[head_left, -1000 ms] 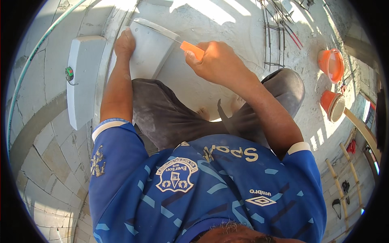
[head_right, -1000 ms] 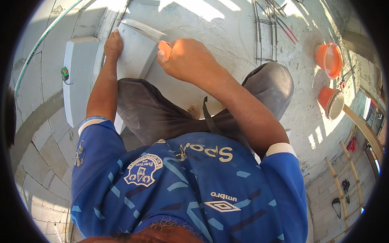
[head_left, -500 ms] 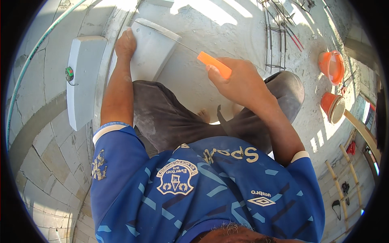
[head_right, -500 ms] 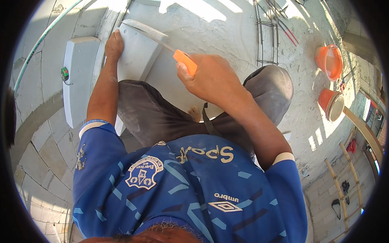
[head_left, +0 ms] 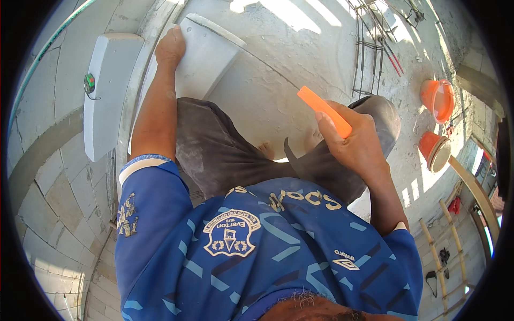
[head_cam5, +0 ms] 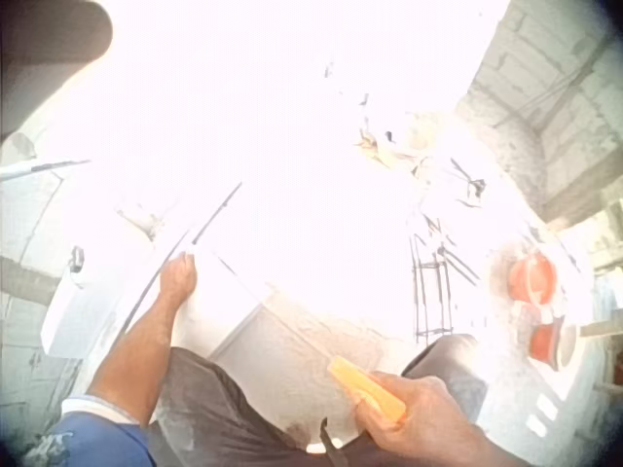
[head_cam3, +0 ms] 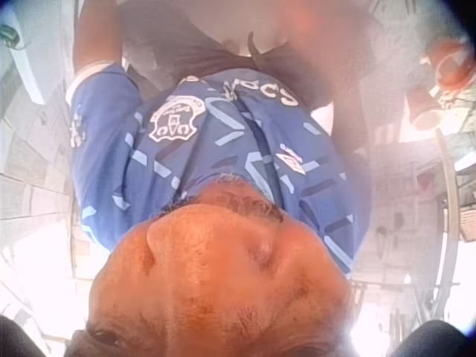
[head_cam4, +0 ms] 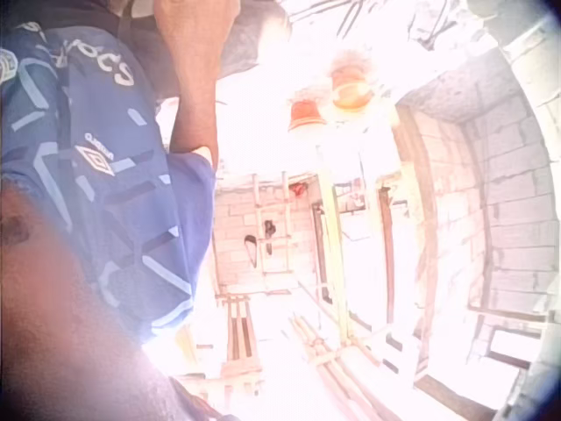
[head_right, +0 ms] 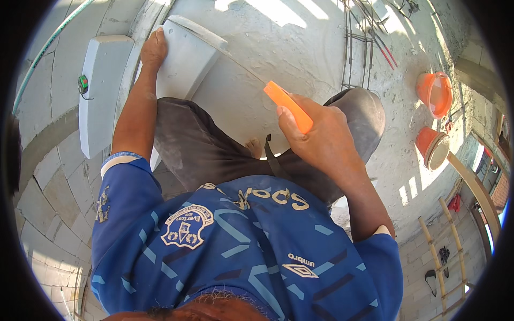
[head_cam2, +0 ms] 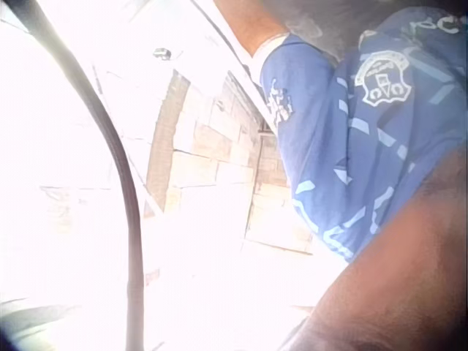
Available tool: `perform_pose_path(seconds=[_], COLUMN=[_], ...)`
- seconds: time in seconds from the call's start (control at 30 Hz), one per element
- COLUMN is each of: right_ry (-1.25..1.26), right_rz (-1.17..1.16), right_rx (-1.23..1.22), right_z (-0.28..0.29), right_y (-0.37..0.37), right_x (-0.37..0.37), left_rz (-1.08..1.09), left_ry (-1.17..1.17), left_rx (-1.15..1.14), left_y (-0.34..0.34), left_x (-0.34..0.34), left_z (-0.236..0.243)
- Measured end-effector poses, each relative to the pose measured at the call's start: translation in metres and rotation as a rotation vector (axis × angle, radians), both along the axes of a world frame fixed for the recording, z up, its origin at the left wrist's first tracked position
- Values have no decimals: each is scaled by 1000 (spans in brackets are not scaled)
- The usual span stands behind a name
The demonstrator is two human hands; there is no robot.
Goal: The person measures a masonry block using a tape measure, cuts the block with a hand saw, and aligns a metal strip against the edge of the block.
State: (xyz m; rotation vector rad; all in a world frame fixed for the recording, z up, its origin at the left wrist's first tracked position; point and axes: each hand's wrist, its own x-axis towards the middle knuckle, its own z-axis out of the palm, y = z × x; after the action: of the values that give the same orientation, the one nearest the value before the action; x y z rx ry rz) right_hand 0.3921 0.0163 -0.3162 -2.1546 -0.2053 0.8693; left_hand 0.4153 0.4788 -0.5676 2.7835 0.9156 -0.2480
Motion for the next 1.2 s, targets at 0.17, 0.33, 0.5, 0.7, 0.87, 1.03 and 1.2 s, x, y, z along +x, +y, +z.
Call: perform_pose_path(seconds=[0.17, 0.33, 0.5, 0.7, 0.87, 1.03, 1.2], right_ry=[-79, -128, -87, -154, 24, -121, -138], right_rz=[126, 146, -7, 209, -11, 167, 224], right_rx=[-74, -32, 84, -76, 23, -117, -115], right_z=[-75, -61, -13, -76, 1, -62, -39], right_y=[64, 44, -4, 69, 4, 76, 61], right_x=[42, 22, -5, 40, 6, 53, 45], left_rz=[-34, -25, 16, -31, 10, -31, -31], left_ry=[-43, -53, -27, -28, -26, -31, -42], left_rx=[-44, -26, 13, -46, 3, -19, -13], left_y=[-20, -6, -1, -18, -1, -21, -10], left_x=[24, 25, 12, 25, 4, 28, 22], left_z=[-15, -14, 9, -18, 7, -9, -19])
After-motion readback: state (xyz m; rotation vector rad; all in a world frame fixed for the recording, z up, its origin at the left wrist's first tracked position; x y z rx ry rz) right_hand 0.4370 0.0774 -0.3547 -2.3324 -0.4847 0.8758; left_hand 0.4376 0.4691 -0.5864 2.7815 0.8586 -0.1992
